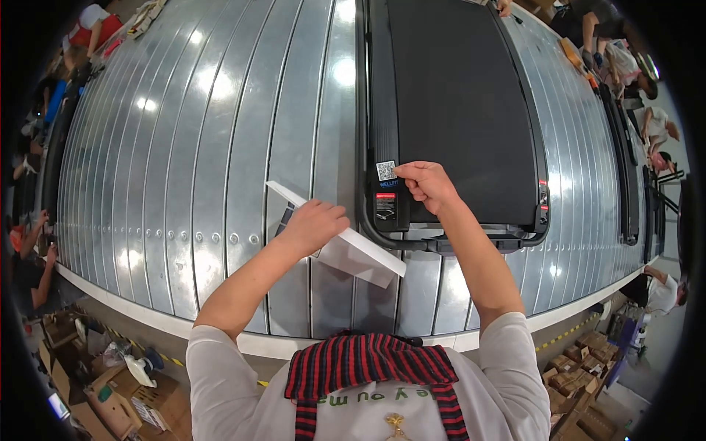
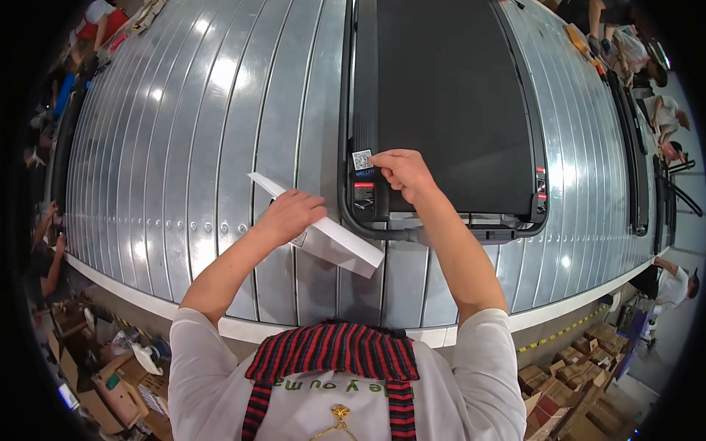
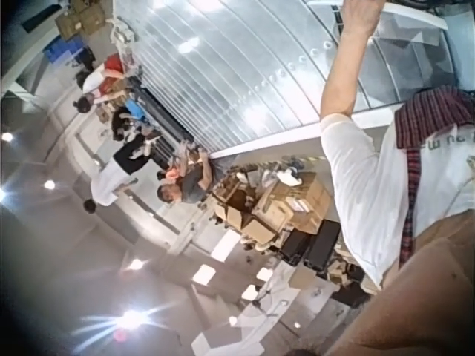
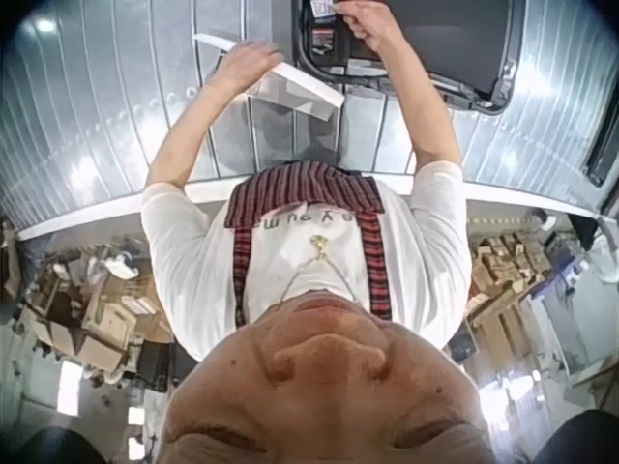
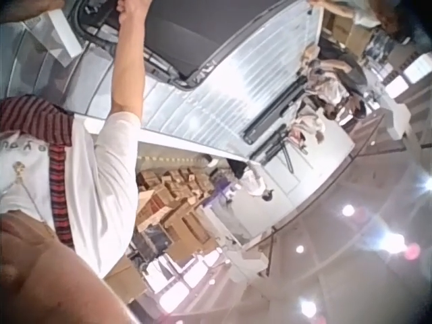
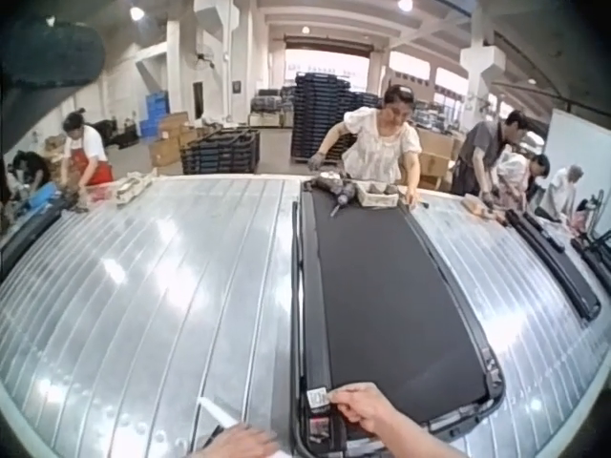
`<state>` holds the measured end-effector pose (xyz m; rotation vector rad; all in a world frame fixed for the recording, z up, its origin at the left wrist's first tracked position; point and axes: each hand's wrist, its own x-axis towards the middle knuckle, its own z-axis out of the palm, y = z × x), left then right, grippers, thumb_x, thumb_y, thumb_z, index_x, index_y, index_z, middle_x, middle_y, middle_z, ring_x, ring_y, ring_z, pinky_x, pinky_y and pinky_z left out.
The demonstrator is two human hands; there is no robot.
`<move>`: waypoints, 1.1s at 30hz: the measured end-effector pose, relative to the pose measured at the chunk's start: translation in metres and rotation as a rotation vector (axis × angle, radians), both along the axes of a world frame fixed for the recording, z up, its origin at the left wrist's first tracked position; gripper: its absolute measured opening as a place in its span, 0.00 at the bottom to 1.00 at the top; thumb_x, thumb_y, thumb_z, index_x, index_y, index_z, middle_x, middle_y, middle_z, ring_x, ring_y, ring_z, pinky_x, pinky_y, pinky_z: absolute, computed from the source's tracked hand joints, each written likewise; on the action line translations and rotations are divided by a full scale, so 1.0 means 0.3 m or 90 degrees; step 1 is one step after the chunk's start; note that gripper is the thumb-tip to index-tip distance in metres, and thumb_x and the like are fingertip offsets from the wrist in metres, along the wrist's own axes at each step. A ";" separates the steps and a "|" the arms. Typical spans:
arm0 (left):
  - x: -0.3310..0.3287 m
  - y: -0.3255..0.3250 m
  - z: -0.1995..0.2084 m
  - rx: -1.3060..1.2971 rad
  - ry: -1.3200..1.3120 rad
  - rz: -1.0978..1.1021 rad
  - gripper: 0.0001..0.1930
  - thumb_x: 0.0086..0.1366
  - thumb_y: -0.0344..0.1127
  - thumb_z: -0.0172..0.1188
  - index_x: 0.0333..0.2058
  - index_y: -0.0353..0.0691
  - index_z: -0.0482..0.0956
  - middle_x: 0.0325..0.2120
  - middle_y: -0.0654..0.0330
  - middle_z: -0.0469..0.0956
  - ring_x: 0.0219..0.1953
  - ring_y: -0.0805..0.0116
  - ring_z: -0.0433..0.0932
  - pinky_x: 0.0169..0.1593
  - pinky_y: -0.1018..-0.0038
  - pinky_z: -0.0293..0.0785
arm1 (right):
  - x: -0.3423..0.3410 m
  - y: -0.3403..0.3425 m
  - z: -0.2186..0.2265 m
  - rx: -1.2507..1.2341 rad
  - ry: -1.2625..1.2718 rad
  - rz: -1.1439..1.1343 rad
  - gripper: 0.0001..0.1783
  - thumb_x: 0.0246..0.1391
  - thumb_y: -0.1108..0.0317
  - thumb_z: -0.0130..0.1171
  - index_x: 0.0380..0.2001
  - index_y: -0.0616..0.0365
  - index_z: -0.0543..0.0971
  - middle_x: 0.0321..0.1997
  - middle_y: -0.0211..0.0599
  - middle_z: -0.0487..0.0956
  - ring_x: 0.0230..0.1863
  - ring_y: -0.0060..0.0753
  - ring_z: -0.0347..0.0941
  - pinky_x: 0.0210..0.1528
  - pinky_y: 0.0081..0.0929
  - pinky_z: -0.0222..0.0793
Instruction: Peeling and applying QR code and safety labels to treadmill base units on an industrial assembly line.
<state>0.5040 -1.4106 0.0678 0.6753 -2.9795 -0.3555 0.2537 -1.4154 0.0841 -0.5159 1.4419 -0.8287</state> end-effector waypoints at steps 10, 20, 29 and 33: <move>-0.030 -0.040 0.015 -0.045 0.169 -0.035 0.04 0.46 0.30 0.51 0.24 0.43 0.70 0.31 0.64 0.70 0.34 0.69 0.70 0.37 0.75 0.64 | 0.030 0.006 -0.022 0.021 0.001 -0.048 0.07 0.40 0.71 0.59 0.22 0.62 0.74 0.11 0.24 0.65 0.10 0.11 0.51 0.10 0.13 0.40; -0.050 -0.050 -0.002 -0.019 0.176 -0.037 0.04 0.46 0.30 0.51 0.24 0.43 0.70 0.30 0.65 0.69 0.34 0.70 0.69 0.38 0.75 0.63 | 0.044 0.015 -0.040 0.046 0.079 -0.075 0.06 0.41 0.71 0.60 0.23 0.61 0.75 0.11 0.24 0.65 0.08 0.11 0.52 0.08 0.11 0.41; -0.051 -0.059 -0.012 -0.009 0.194 -0.038 0.04 0.46 0.31 0.51 0.24 0.44 0.70 0.30 0.65 0.69 0.35 0.70 0.69 0.39 0.75 0.63 | 0.037 0.016 -0.046 0.042 0.033 -0.099 0.07 0.41 0.71 0.59 0.24 0.62 0.74 0.11 0.23 0.66 0.09 0.10 0.52 0.08 0.10 0.42; -0.056 -0.068 -0.010 0.000 0.183 -0.041 0.04 0.46 0.30 0.51 0.24 0.43 0.70 0.30 0.65 0.69 0.35 0.70 0.70 0.39 0.75 0.64 | 0.044 0.011 -0.041 0.044 0.044 -0.086 0.07 0.42 0.71 0.60 0.24 0.62 0.74 0.11 0.23 0.65 0.09 0.10 0.52 0.08 0.09 0.42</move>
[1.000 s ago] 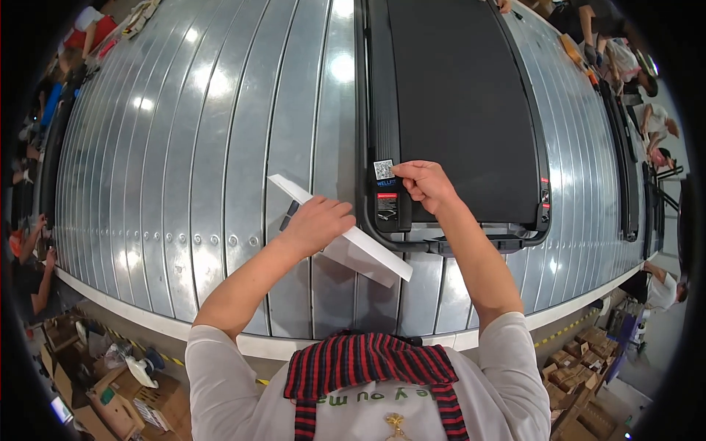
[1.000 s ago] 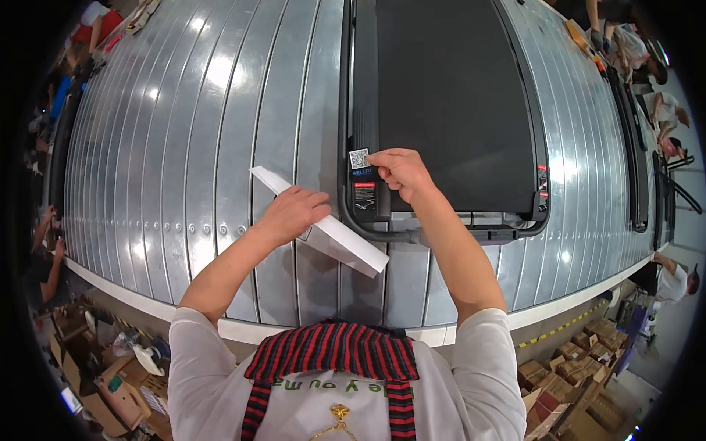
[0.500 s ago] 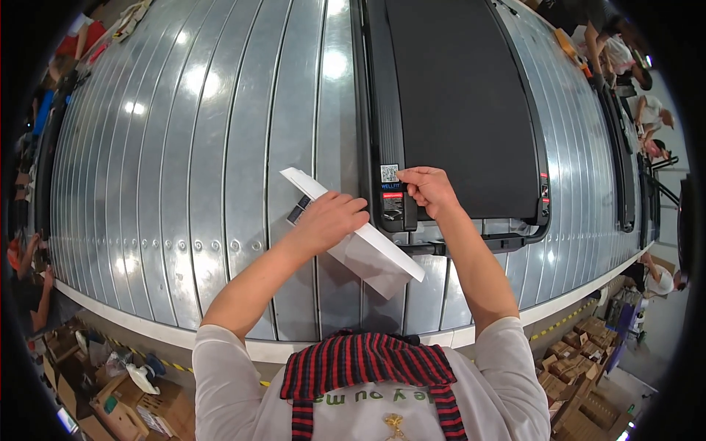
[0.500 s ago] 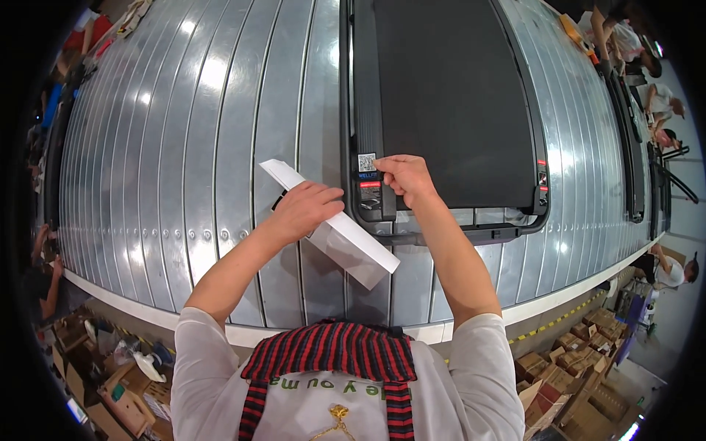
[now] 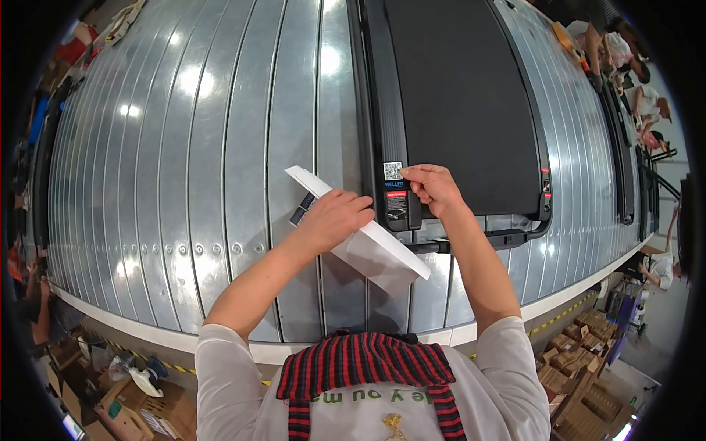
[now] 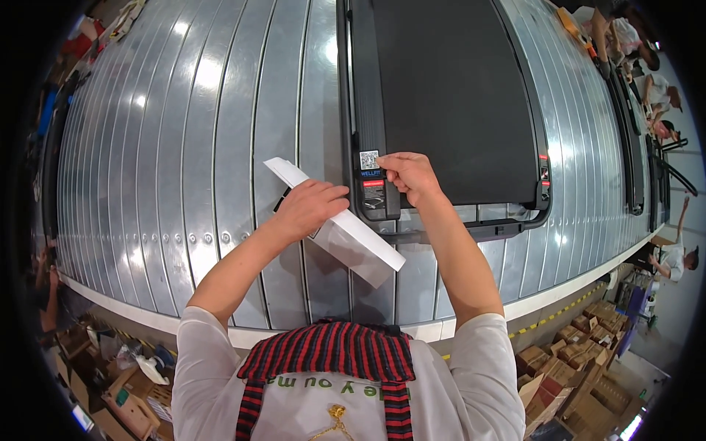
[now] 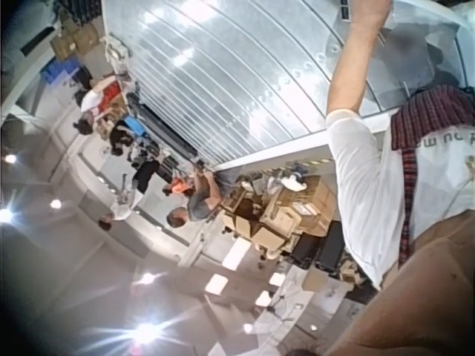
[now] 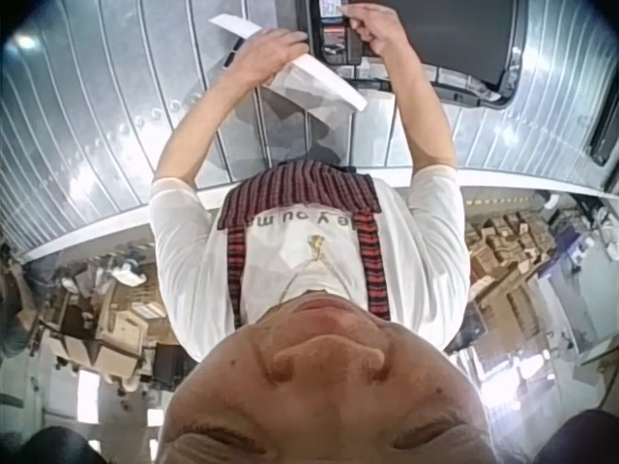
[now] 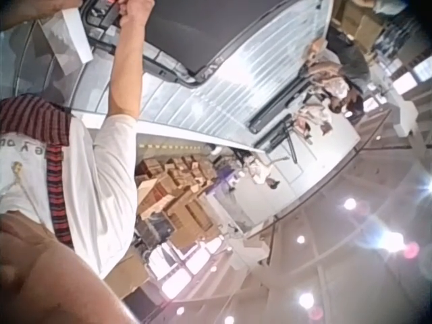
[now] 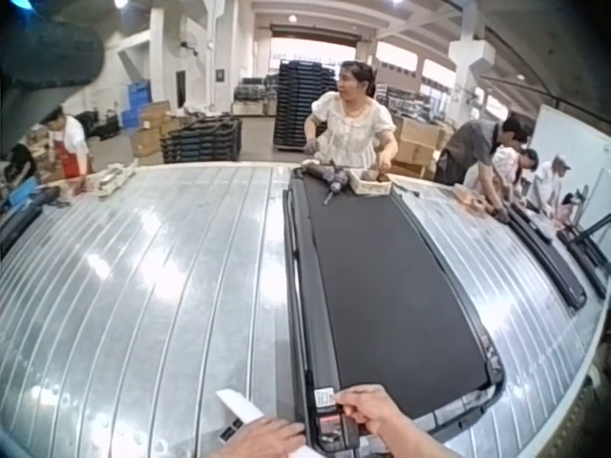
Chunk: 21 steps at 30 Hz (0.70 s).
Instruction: Peeling and applying QR code and safety labels to treadmill base units on an industrial assembly line.
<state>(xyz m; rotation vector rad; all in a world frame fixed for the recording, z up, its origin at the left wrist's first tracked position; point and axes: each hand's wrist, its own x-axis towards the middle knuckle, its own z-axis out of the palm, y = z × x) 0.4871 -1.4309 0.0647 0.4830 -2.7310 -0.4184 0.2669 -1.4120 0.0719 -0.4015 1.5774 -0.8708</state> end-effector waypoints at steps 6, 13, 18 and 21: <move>-0.008 -0.006 0.003 0.011 0.004 -0.005 0.04 0.46 0.30 0.50 0.24 0.44 0.70 0.29 0.65 0.69 0.35 0.70 0.70 0.38 0.75 0.64 | 0.002 0.000 -0.008 -0.007 0.015 -0.004 0.07 0.41 0.70 0.60 0.23 0.62 0.74 0.11 0.24 0.66 0.09 0.10 0.52 0.09 0.10 0.42; -0.006 -0.011 0.005 0.005 -0.005 -0.020 0.04 0.46 0.31 0.50 0.24 0.44 0.70 0.29 0.66 0.69 0.34 0.71 0.70 0.37 0.76 0.63 | 0.018 0.001 0.003 -0.004 0.042 -0.018 0.07 0.41 0.70 0.60 0.23 0.62 0.74 0.11 0.24 0.66 0.09 0.10 0.52 0.09 0.10 0.42; -0.002 -0.018 0.016 0.053 -0.051 -0.037 0.06 0.47 0.30 0.50 0.27 0.43 0.71 0.36 0.64 0.70 0.38 0.69 0.69 0.40 0.74 0.63 | 0.019 0.005 0.003 -0.007 0.055 -0.031 0.07 0.41 0.71 0.60 0.24 0.62 0.74 0.12 0.24 0.66 0.09 0.10 0.53 0.09 0.10 0.43; 0.000 -0.021 0.013 0.020 -0.003 -0.034 0.04 0.46 0.30 0.51 0.24 0.44 0.71 0.33 0.65 0.70 0.34 0.71 0.70 0.38 0.76 0.63 | 0.023 0.005 0.001 -0.008 0.063 -0.037 0.06 0.40 0.72 0.59 0.23 0.62 0.75 0.12 0.24 0.66 0.10 0.12 0.52 0.10 0.13 0.42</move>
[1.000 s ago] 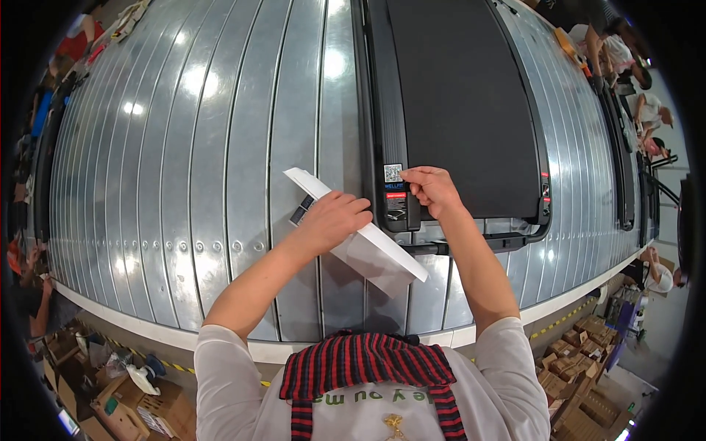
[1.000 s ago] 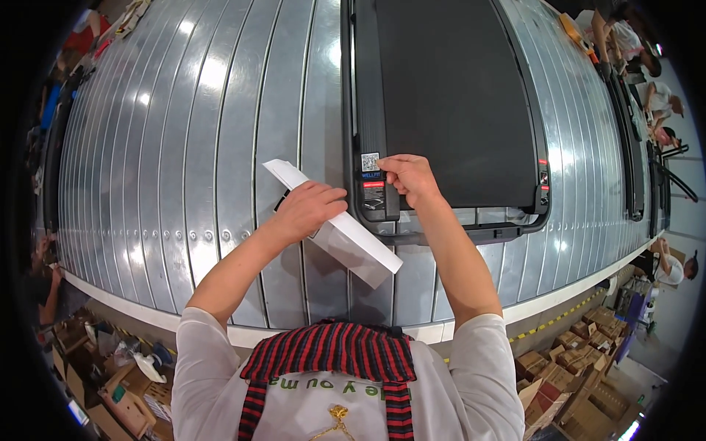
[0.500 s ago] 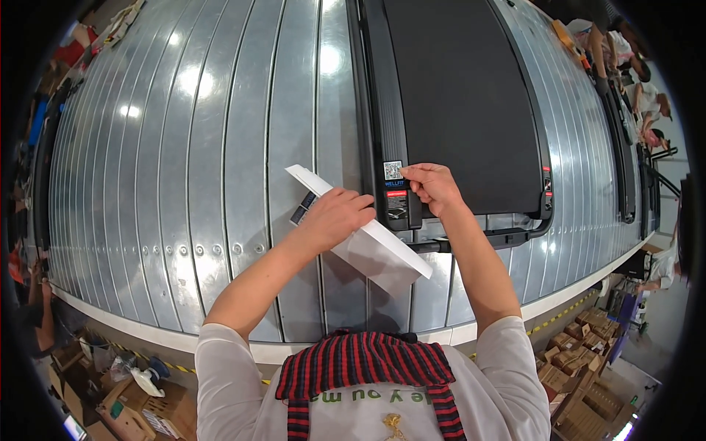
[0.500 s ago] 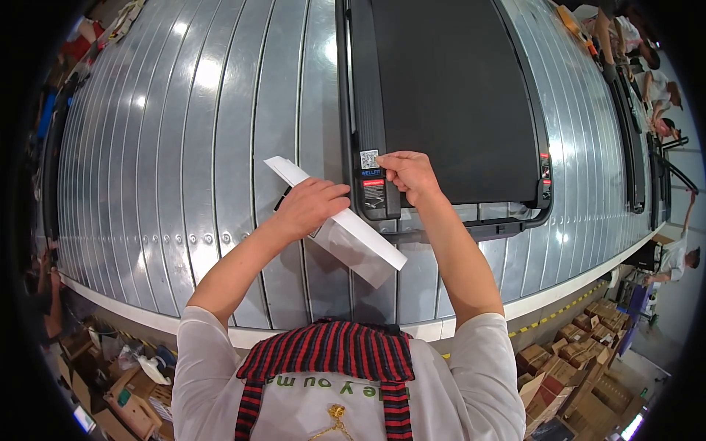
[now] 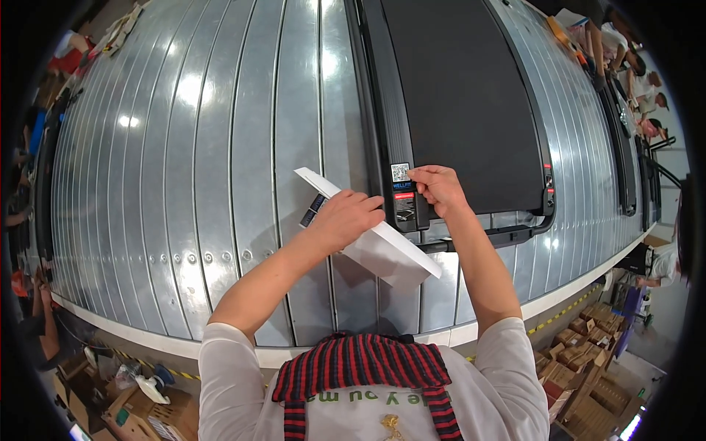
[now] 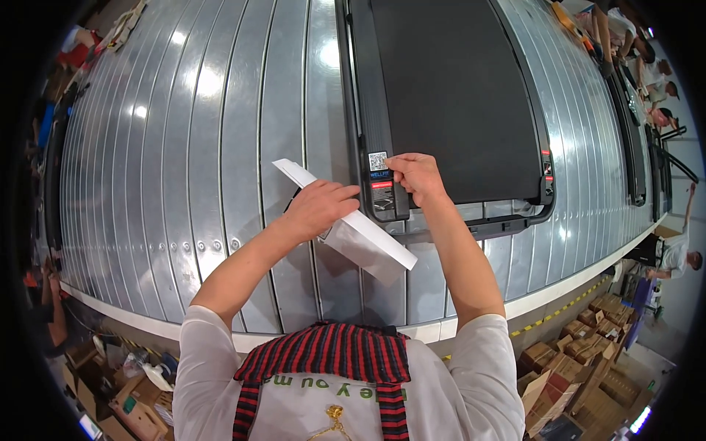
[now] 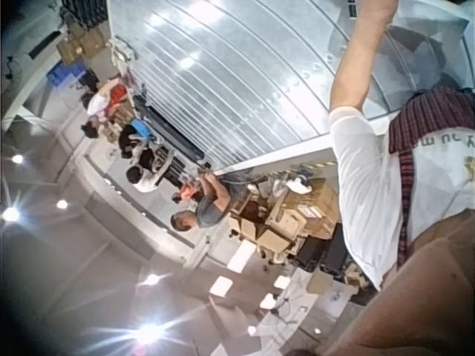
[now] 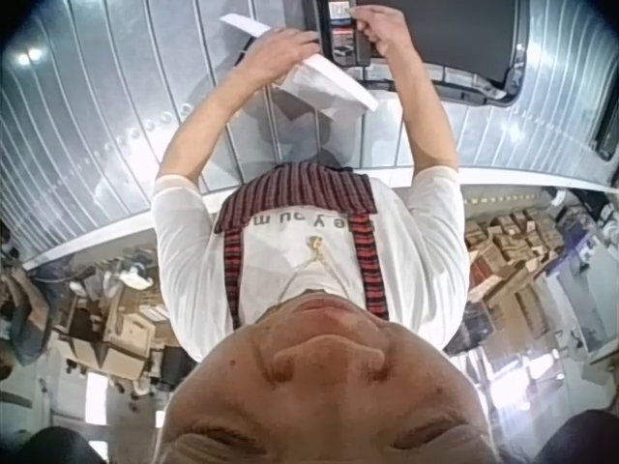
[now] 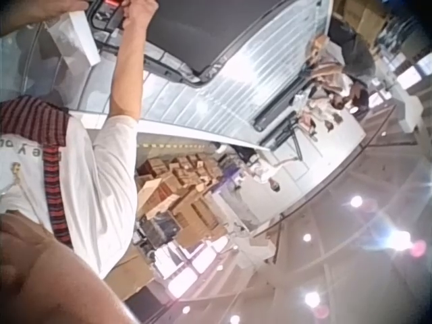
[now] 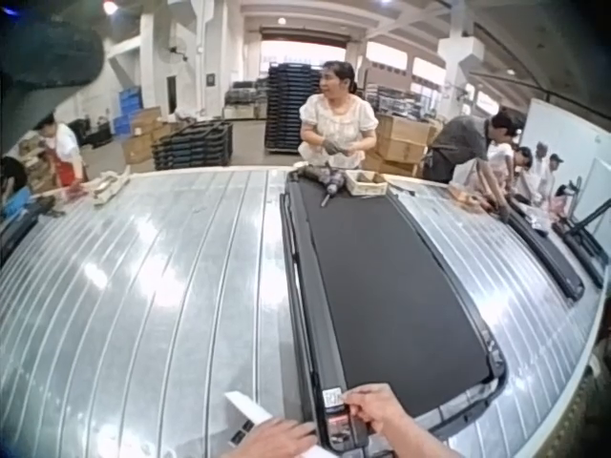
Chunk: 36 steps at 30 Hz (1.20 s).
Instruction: Peeling and applying QR code and safety labels to treadmill base units on an industrial assembly line.
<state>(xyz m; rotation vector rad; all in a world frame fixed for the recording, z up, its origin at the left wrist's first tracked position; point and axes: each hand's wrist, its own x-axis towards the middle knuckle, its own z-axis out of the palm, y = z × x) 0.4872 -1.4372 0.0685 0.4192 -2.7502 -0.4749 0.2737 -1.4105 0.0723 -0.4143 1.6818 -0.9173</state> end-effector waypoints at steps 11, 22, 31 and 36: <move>-0.035 -0.017 0.023 0.056 -0.113 -0.021 0.07 0.47 0.29 0.50 0.29 0.42 0.71 0.45 0.62 0.68 0.40 0.67 0.70 0.41 0.72 0.64 | 0.007 0.004 -0.009 -0.012 -0.002 -0.016 0.06 0.40 0.72 0.59 0.23 0.63 0.75 0.12 0.25 0.67 0.10 0.11 0.53 0.10 0.12 0.43; -0.065 -0.027 0.022 0.039 -0.123 -0.029 0.05 0.47 0.29 0.49 0.27 0.42 0.71 0.44 0.63 0.68 0.34 0.68 0.70 0.36 0.72 0.64 | 0.007 0.007 -0.016 -0.029 0.009 -0.025 0.05 0.40 0.72 0.59 0.22 0.63 0.75 0.12 0.25 0.67 0.10 0.12 0.54 0.10 0.12 0.44; -0.098 -0.026 0.025 0.055 -0.178 -0.027 0.02 0.47 0.29 0.49 0.22 0.41 0.70 0.42 0.62 0.68 0.29 0.66 0.71 0.33 0.70 0.64 | 0.023 0.015 -0.019 -0.045 0.015 -0.026 0.05 0.41 0.72 0.59 0.22 0.62 0.75 0.11 0.23 0.67 0.09 0.10 0.55 0.09 0.10 0.45; -0.101 -0.002 0.029 0.056 -0.179 -0.017 0.02 0.47 0.28 0.49 0.22 0.40 0.71 0.41 0.61 0.69 0.29 0.63 0.73 0.32 0.68 0.66 | 0.036 0.024 -0.055 -0.114 0.116 -0.003 0.07 0.41 0.71 0.58 0.20 0.65 0.75 0.12 0.32 0.71 0.13 0.20 0.64 0.17 0.19 0.60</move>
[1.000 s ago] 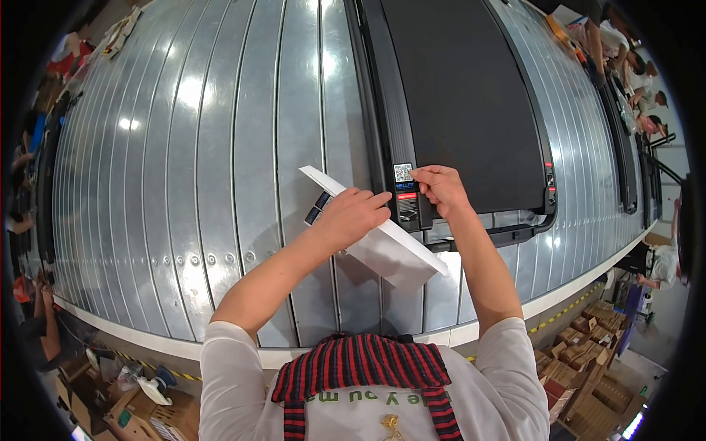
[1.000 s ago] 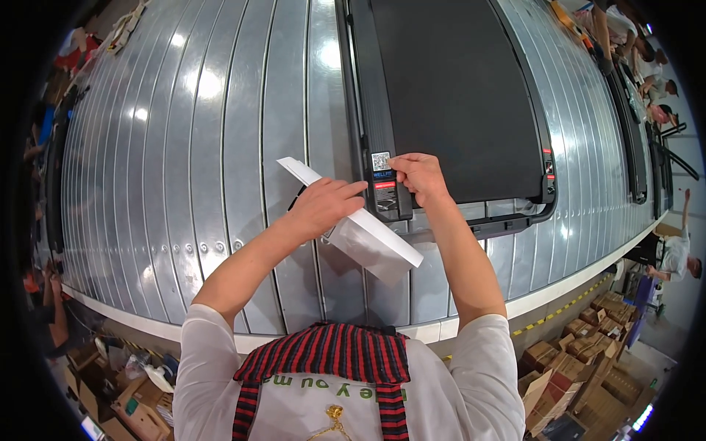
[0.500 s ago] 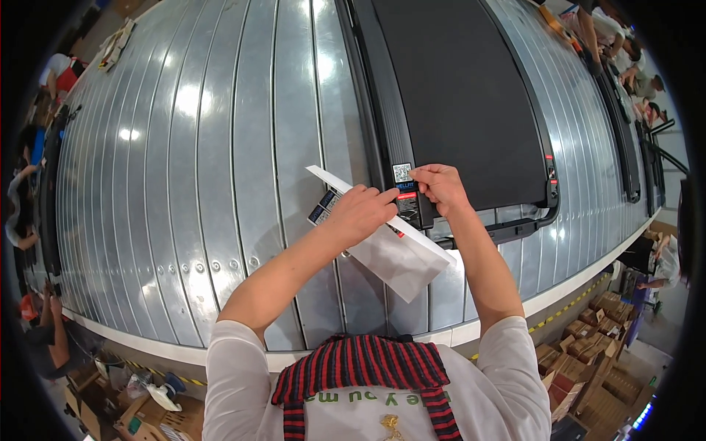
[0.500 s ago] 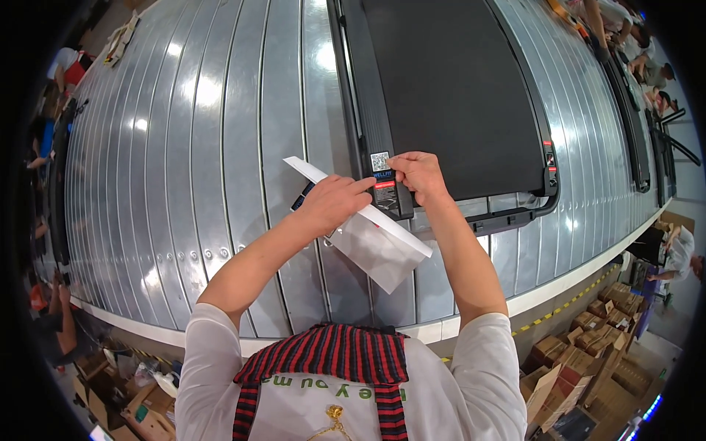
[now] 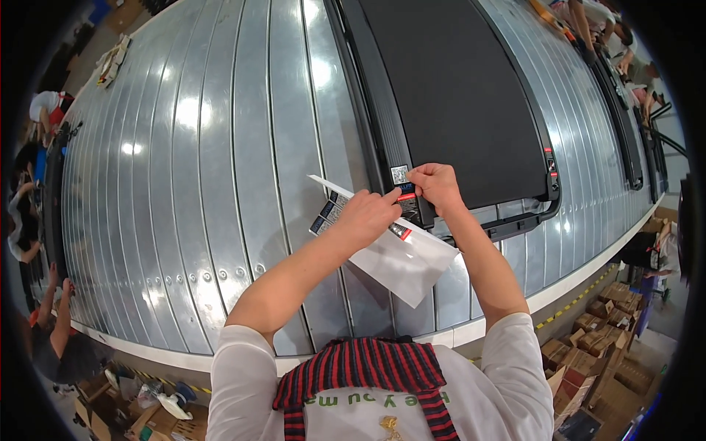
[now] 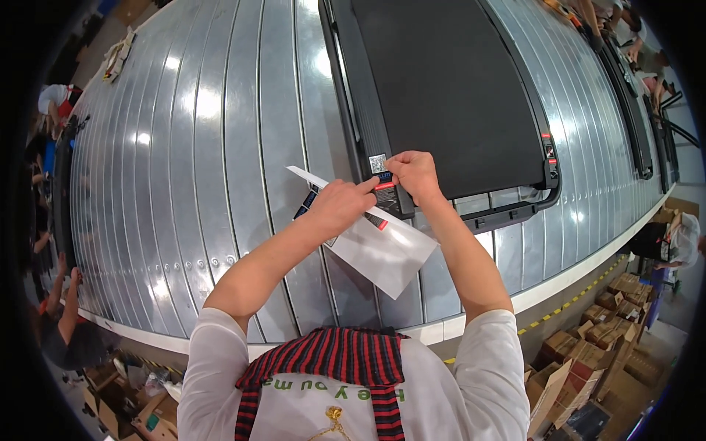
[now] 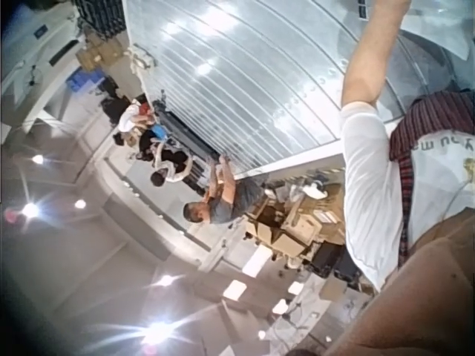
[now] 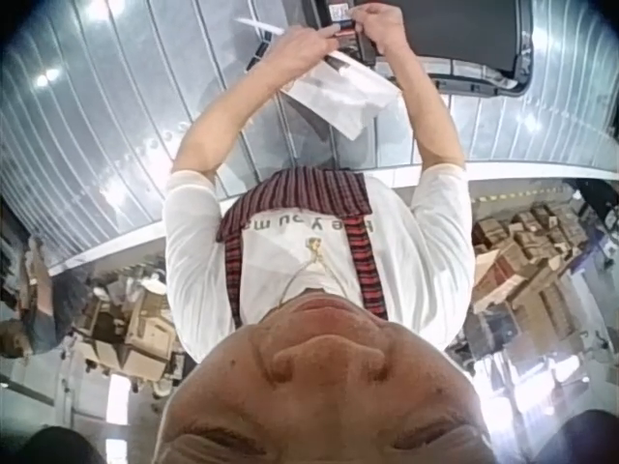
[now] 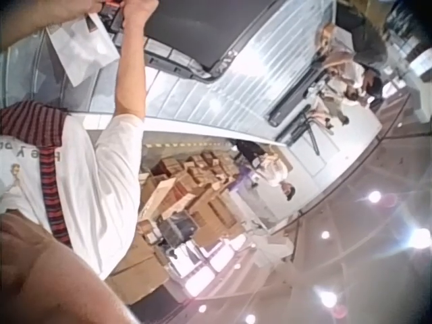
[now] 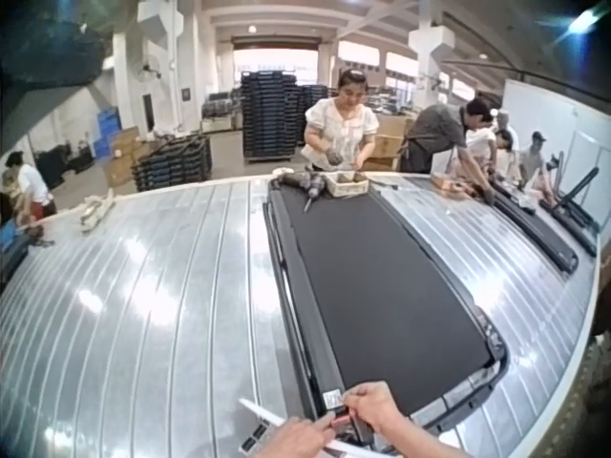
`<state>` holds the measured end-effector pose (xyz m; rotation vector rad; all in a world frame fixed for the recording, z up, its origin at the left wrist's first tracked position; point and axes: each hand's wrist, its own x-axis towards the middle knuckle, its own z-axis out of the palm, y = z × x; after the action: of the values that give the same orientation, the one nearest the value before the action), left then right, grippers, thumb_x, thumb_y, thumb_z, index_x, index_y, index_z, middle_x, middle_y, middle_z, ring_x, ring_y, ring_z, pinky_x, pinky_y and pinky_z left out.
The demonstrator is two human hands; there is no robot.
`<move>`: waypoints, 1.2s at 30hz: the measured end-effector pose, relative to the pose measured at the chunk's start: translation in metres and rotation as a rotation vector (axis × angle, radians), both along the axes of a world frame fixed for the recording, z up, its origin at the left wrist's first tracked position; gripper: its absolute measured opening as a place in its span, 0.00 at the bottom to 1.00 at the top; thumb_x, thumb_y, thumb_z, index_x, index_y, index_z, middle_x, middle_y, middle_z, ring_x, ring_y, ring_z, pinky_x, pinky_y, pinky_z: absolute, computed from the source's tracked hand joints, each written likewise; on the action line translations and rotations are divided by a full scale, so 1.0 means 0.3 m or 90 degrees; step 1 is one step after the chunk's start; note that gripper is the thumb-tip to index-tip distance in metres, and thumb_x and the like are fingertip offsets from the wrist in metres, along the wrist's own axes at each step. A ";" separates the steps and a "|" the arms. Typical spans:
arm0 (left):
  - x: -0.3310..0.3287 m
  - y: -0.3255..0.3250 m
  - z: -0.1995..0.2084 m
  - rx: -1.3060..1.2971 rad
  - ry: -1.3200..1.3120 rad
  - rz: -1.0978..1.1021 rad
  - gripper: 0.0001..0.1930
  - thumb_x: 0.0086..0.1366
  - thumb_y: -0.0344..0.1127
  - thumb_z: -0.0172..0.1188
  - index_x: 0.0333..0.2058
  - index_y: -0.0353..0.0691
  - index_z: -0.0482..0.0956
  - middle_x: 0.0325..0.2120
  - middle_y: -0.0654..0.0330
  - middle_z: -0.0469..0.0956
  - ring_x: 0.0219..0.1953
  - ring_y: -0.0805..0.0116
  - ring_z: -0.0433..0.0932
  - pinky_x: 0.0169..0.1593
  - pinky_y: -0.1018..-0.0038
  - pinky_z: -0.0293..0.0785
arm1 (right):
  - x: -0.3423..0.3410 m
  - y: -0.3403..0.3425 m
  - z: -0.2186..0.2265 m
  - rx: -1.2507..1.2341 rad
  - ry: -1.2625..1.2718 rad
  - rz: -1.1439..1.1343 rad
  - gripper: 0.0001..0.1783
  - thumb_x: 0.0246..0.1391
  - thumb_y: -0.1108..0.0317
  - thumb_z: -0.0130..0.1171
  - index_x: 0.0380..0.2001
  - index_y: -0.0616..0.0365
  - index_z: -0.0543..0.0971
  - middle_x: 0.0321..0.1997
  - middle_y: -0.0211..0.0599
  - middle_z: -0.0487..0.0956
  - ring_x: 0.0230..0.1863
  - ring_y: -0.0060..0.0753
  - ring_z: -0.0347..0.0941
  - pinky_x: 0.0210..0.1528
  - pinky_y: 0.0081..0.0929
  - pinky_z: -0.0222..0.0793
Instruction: Peeling and applying QR code and safety labels to treadmill base units on an industrial assembly line.
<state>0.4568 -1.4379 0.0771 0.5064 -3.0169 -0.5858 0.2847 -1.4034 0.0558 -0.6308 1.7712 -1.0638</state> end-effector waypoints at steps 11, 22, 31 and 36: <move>0.060 0.001 0.025 -0.045 -0.042 -0.023 0.04 0.48 0.30 0.49 0.24 0.43 0.73 0.32 0.58 0.73 0.28 0.59 0.74 0.27 0.66 0.70 | 0.094 0.063 -0.015 -0.355 0.832 0.340 0.17 0.39 0.77 0.51 0.38 0.61 0.68 0.39 0.43 0.72 0.42 0.44 0.67 0.43 0.33 0.62; 0.665 0.619 0.228 0.099 0.019 0.258 0.02 0.51 0.32 0.47 0.24 0.44 0.66 0.13 0.56 0.68 0.19 0.53 0.71 0.19 0.61 0.63 | 0.043 0.132 -0.154 -0.202 0.830 0.359 0.27 0.48 0.69 0.49 0.51 0.70 0.58 0.53 0.53 0.62 0.55 0.50 0.56 0.57 0.36 0.49; 0.979 1.139 0.306 0.117 0.144 0.642 0.04 0.53 0.34 0.46 0.26 0.42 0.68 0.16 0.50 0.70 0.24 0.48 0.70 0.27 0.58 0.64 | 0.023 -0.009 -0.210 -0.269 1.008 0.387 0.12 0.47 0.68 0.45 0.33 0.64 0.72 0.34 0.50 0.75 0.34 0.50 0.72 0.37 0.38 0.68; 1.197 1.387 0.244 0.072 0.155 0.755 0.07 0.55 0.38 0.46 0.30 0.44 0.69 0.18 0.50 0.71 0.25 0.48 0.70 0.27 0.58 0.65 | 0.433 0.164 0.023 -0.104 0.858 0.466 0.11 0.44 0.67 0.48 0.29 0.62 0.75 0.36 0.48 0.75 0.36 0.46 0.73 0.37 0.37 0.69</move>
<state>0.8158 -1.0220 0.1503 1.8055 -1.9194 -0.6005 0.4147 -1.3543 0.0628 -2.2411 2.1331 -0.1622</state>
